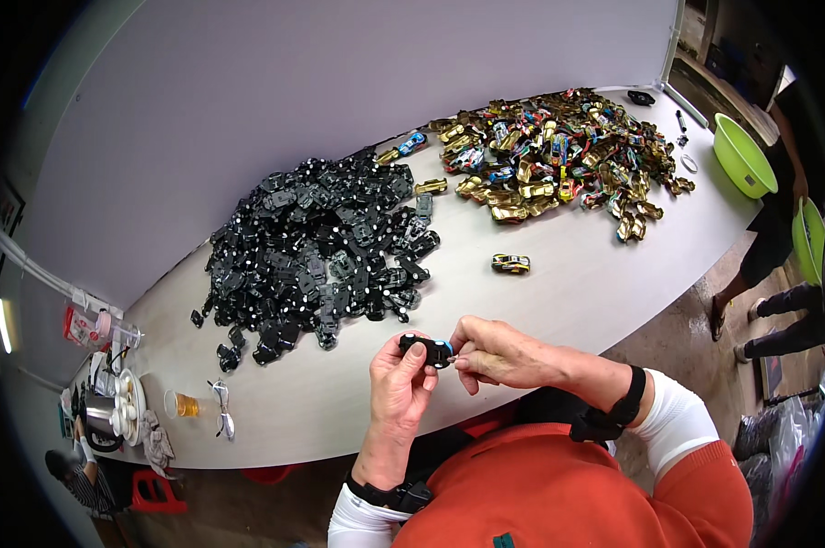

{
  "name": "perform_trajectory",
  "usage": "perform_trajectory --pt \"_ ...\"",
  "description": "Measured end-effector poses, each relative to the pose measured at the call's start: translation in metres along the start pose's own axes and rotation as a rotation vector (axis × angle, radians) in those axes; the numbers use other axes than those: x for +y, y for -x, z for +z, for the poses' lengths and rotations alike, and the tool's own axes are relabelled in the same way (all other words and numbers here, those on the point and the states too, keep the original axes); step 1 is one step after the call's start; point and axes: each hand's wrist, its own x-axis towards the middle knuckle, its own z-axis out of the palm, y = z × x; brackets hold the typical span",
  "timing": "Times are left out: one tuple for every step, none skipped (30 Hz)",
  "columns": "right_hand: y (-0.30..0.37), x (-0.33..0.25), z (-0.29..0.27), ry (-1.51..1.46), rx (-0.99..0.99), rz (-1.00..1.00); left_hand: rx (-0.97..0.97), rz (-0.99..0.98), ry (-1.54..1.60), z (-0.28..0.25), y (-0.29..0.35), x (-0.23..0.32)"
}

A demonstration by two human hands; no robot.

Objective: The person assembles small keychains by hand at a workbench. They pick up a black plastic base and a small metal car charm, then press the two parts together to form a complete unit. The person repeats this process with multiple items, handling them one at a time.

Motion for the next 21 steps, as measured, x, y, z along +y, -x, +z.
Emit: perform_trajectory --pt "0.0 -0.001 0.0 -0.003 0.003 0.011 0.008 0.012 -0.01 0.001 0.001 0.001" --pt "0.0 -0.002 0.0 -0.005 0.005 0.021 0.016 0.024 -0.02 0.003 0.002 0.001" --pt "0.0 -0.003 0.0 -0.007 0.009 0.031 0.023 0.036 -0.031 0.004 0.002 0.002" --pt "-0.001 -0.001 0.001 -0.02 0.021 0.016 0.033 0.069 -0.055 0.006 0.003 0.002" --pt "-0.003 0.005 0.002 -0.033 0.033 0.0 0.043 0.102 -0.08 0.008 0.004 0.002" --pt "-0.005 0.011 0.004 -0.047 0.044 -0.015 0.054 0.135 -0.104 0.011 0.005 0.001" --pt "-0.006 0.015 0.006 -0.041 0.081 -0.016 0.068 0.21 -0.155 0.015 0.008 -0.001" --pt "-0.008 0.018 0.009 -0.036 0.118 -0.017 0.082 0.283 -0.206 0.02 0.011 -0.004" --pt "-0.009 0.021 0.011 -0.029 0.153 -0.021 0.095 0.362 -0.258 0.023 0.013 -0.005" --pt "-0.01 0.025 0.012 -0.081 0.133 -0.042 0.105 0.362 -0.247 0.024 0.013 -0.004" --pt "-0.01 0.03 0.012 -0.134 0.113 -0.062 0.114 0.363 -0.236 0.024 0.013 -0.004" --pt "-0.009 0.032 0.012 -0.186 0.092 -0.079 0.126 0.362 -0.223 0.023 0.012 -0.004" --pt "-0.006 0.031 0.009 -0.225 0.045 -0.063 0.141 0.311 -0.193 0.02 0.01 -0.002" --pt "-0.002 0.025 0.005 -0.264 -0.003 -0.048 0.156 0.259 -0.162 0.016 0.008 0.001" --pt "0.0 0.022 0.003 -0.303 -0.049 -0.032 0.171 0.208 -0.132 0.012 0.006 0.003" --pt "-0.001 0.024 0.004 -0.309 -0.054 -0.025 0.168 0.202 -0.127 0.011 0.006 0.002" --pt "-0.002 0.026 0.006 -0.315 -0.064 -0.021 0.168 0.201 -0.124 0.01 0.009 0.002" --pt "-0.002 0.028 0.005 -0.32 -0.061 -0.014 0.16 0.19 -0.119 0.011 0.008 0.001" --pt "-0.002 0.028 0.006 -0.325 -0.053 -0.003 0.156 0.189 -0.123 0.011 0.007 0.0" --pt "-0.002 0.028 0.007 -0.329 -0.046 0.007 0.152 0.189 -0.127 0.011 0.007 0.0" --pt "-0.002 0.028 0.008 -0.334 -0.04 0.018 0.149 0.188 -0.131 0.01 0.007 -0.001"
